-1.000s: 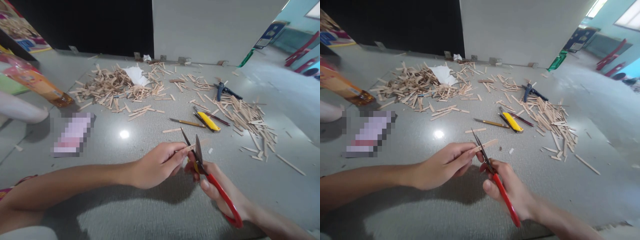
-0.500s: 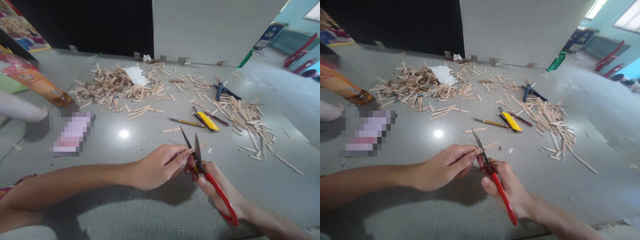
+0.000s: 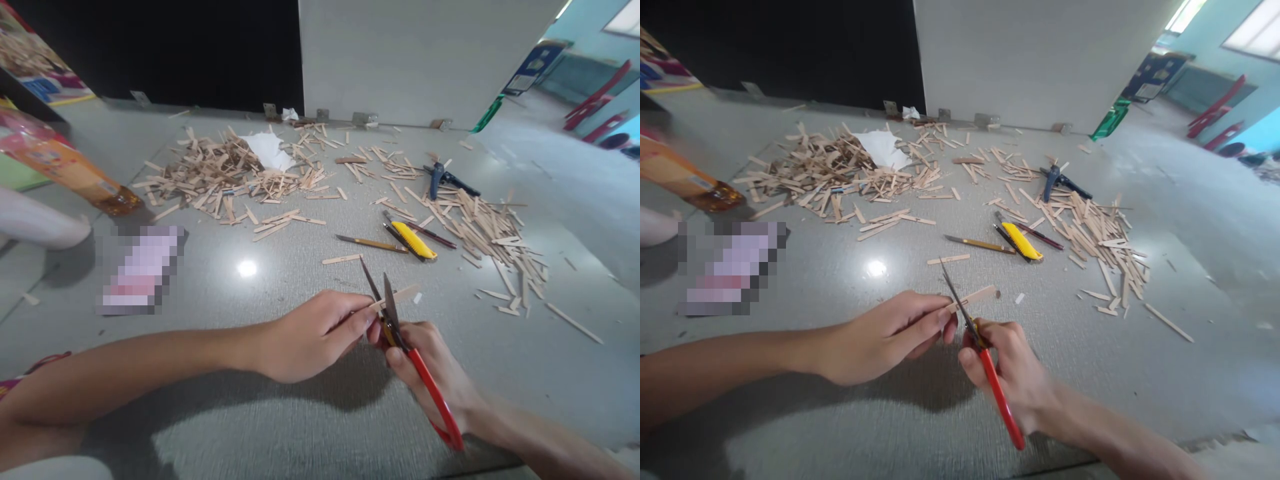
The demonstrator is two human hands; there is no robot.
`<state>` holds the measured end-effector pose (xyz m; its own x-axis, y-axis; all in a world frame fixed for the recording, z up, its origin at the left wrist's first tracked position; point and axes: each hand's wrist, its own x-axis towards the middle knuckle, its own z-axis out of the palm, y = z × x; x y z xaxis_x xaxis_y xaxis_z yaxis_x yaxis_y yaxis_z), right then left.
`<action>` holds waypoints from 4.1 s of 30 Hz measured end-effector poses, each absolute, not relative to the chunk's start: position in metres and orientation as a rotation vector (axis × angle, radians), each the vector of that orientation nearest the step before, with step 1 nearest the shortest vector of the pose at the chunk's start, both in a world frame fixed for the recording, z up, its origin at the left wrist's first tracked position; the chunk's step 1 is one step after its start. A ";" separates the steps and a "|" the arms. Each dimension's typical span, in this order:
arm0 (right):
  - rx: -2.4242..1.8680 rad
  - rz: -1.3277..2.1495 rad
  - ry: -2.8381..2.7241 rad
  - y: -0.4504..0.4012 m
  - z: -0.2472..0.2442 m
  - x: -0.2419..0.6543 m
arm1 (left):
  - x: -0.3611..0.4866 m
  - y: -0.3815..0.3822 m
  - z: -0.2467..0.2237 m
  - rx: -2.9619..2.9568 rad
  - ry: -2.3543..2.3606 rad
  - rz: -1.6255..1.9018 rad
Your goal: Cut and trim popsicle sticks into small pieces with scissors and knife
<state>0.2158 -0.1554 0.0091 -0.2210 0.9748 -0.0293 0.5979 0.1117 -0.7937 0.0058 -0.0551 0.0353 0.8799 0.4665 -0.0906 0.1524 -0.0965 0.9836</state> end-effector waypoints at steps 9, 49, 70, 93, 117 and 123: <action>-1.465 1.106 -1.800 -0.154 0.003 0.216 | 0.006 -0.056 0.032 1.745 0.479 0.324; -1.359 1.747 -1.515 -0.111 0.014 0.270 | 0.014 -0.017 -0.023 1.526 0.868 0.943; -2.103 -0.205 -1.744 -0.074 -0.040 0.329 | 0.007 0.019 -0.047 1.845 0.990 0.822; -1.438 0.810 -1.865 -0.037 -0.039 0.213 | 0.005 0.010 -0.062 2.220 0.709 0.976; -1.428 0.815 -1.827 -0.034 -0.041 0.212 | 0.002 0.015 -0.064 2.833 0.618 1.283; -1.407 0.837 -1.791 -0.035 -0.043 0.213 | 0.002 0.016 -0.067 2.731 0.645 1.284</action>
<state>0.2126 -0.0353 -0.0434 -0.1647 0.9773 0.1329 0.5253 0.2010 -0.8268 0.0017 0.0159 -0.0667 0.5666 0.3933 0.7241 0.3467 -0.9110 0.2235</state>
